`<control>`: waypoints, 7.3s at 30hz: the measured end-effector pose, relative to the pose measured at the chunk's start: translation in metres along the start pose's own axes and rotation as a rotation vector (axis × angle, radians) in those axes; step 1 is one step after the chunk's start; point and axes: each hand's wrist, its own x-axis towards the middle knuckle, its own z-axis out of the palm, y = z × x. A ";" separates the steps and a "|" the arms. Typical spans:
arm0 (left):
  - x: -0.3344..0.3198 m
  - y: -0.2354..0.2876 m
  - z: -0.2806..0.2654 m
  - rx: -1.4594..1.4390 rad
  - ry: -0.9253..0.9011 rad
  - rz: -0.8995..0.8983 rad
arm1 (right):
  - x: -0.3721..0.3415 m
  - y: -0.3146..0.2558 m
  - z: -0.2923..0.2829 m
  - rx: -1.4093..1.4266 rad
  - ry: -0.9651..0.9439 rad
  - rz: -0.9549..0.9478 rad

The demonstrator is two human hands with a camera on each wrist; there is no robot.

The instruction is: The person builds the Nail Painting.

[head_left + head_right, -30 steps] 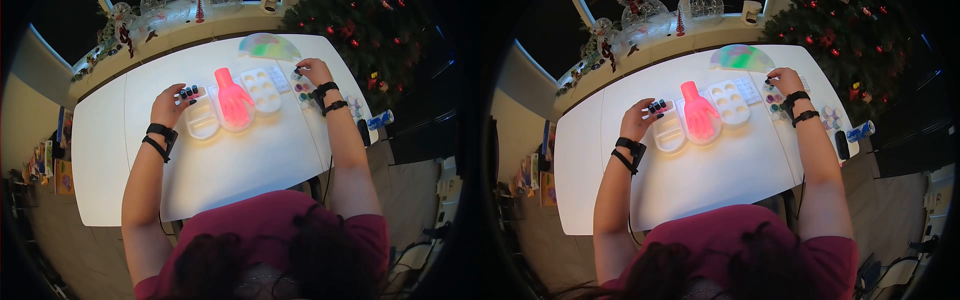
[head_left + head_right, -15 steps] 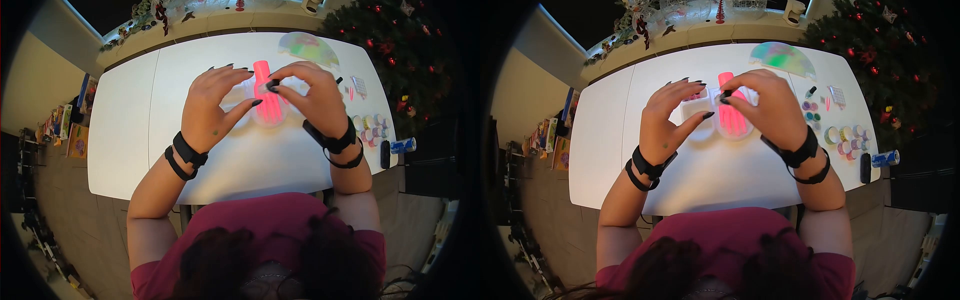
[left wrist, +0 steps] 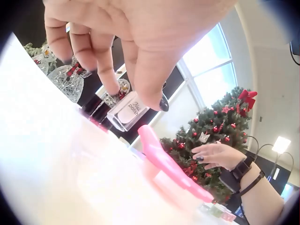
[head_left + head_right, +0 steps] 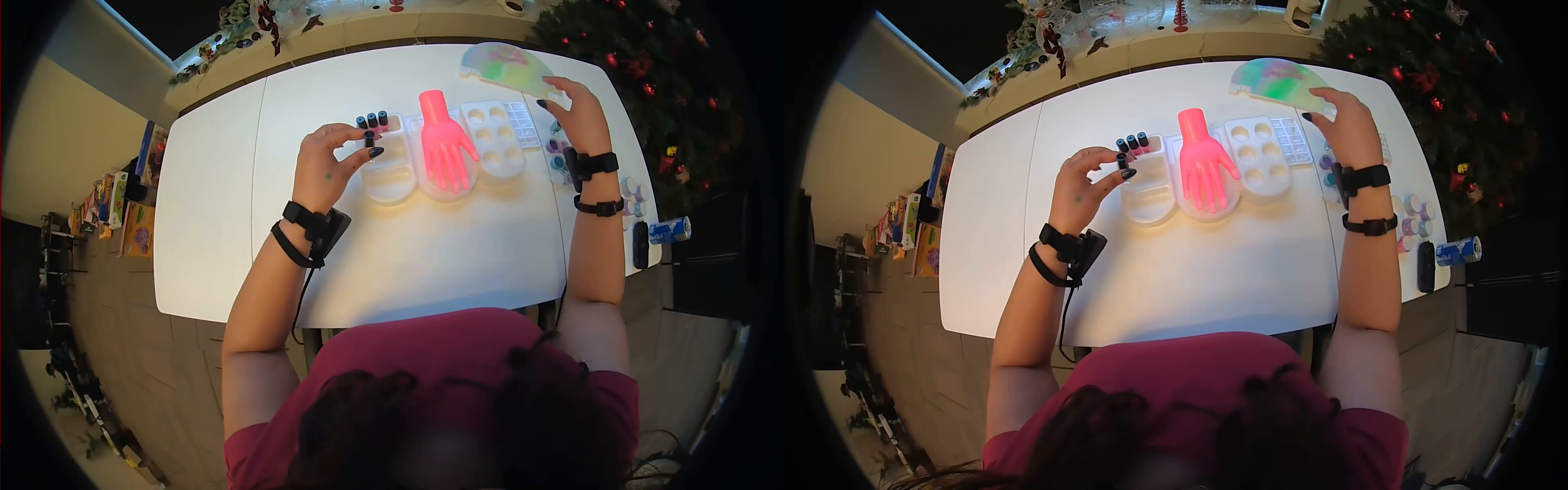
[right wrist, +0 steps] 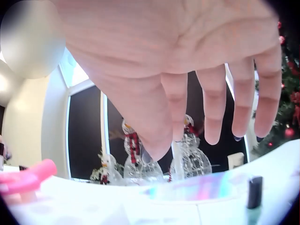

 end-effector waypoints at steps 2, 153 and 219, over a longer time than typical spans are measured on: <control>0.000 -0.013 0.003 0.086 0.013 0.042 | -0.001 0.025 0.012 -0.019 -0.080 0.101; -0.046 0.040 0.057 -0.072 -0.104 -0.002 | -0.025 0.067 0.009 -0.115 -0.384 0.250; -0.048 0.027 0.064 0.011 -0.044 0.199 | -0.030 -0.072 0.048 0.228 -0.363 -0.175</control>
